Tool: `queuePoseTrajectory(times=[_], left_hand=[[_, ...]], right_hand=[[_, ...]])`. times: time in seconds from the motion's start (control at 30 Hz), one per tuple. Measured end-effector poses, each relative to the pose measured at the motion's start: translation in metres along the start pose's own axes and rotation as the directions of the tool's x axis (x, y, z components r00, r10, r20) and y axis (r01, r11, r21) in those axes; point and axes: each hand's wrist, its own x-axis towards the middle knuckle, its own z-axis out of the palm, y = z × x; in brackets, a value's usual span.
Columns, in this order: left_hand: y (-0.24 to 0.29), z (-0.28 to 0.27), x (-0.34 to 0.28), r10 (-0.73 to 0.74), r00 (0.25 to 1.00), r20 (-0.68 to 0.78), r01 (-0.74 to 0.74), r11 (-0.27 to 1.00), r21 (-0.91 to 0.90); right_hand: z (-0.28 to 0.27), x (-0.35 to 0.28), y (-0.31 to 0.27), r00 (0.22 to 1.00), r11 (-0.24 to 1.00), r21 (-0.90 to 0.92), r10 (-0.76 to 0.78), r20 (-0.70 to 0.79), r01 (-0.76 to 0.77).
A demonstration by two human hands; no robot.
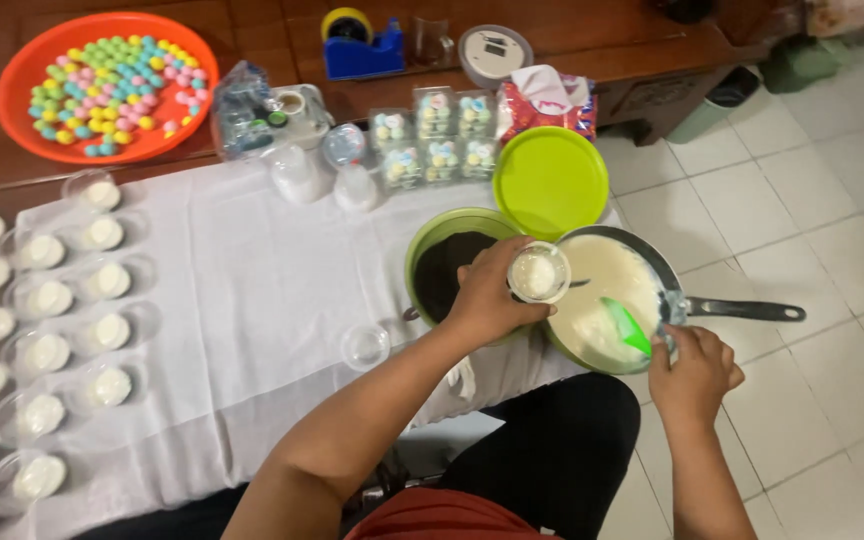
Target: Filling small plastic cups with layers of white and dark liquid mixtures to make desserts
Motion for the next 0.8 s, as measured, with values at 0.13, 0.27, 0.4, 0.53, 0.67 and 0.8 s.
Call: queuePoseTrajectory(times=[0.13, 0.27, 0.4, 0.53, 0.67, 0.8], left_hand=[[-0.005, -0.027, -0.02, 0.174, 0.973, -0.154, -0.155, 0.979, 0.131], [-0.026, -0.042, -0.031, 0.286, 0.914, -0.288, -0.257, 0.957, 0.135], [-0.029, -0.059, -0.036, 0.234, 0.909, -0.344, -0.218, 0.972, 0.084], [-0.036, -0.076, -0.051, 0.19, 0.906, -0.379, -0.177, 0.982, 0.068], [-0.068, -0.108, -0.076, 0.036, 0.878, -0.477, -0.011, 0.998, 0.055], [-0.111, -0.163, -0.13, -0.146, 0.77, -0.621, 0.25, 0.965, 0.084]], right_hand=[[-0.046, 0.032, -0.06, 0.986, 0.945, 0.282, -0.164, -0.029, 0.166], [-0.06, 0.048, -0.102, 0.964, 0.9, 0.345, -0.255, -0.078, 0.266], [-0.049, 0.05, -0.116, 0.952, 0.89, 0.342, -0.3, -0.063, 0.303], [-0.039, 0.044, -0.123, 0.939, 0.873, 0.362, -0.345, -0.013, 0.326], [-0.015, 0.049, -0.125, 0.897, 0.863, 0.368, -0.419, 0.14, 0.345], [0.008, 0.05, -0.121, 0.861, 0.83, 0.365, -0.492, 0.127, 0.421]])
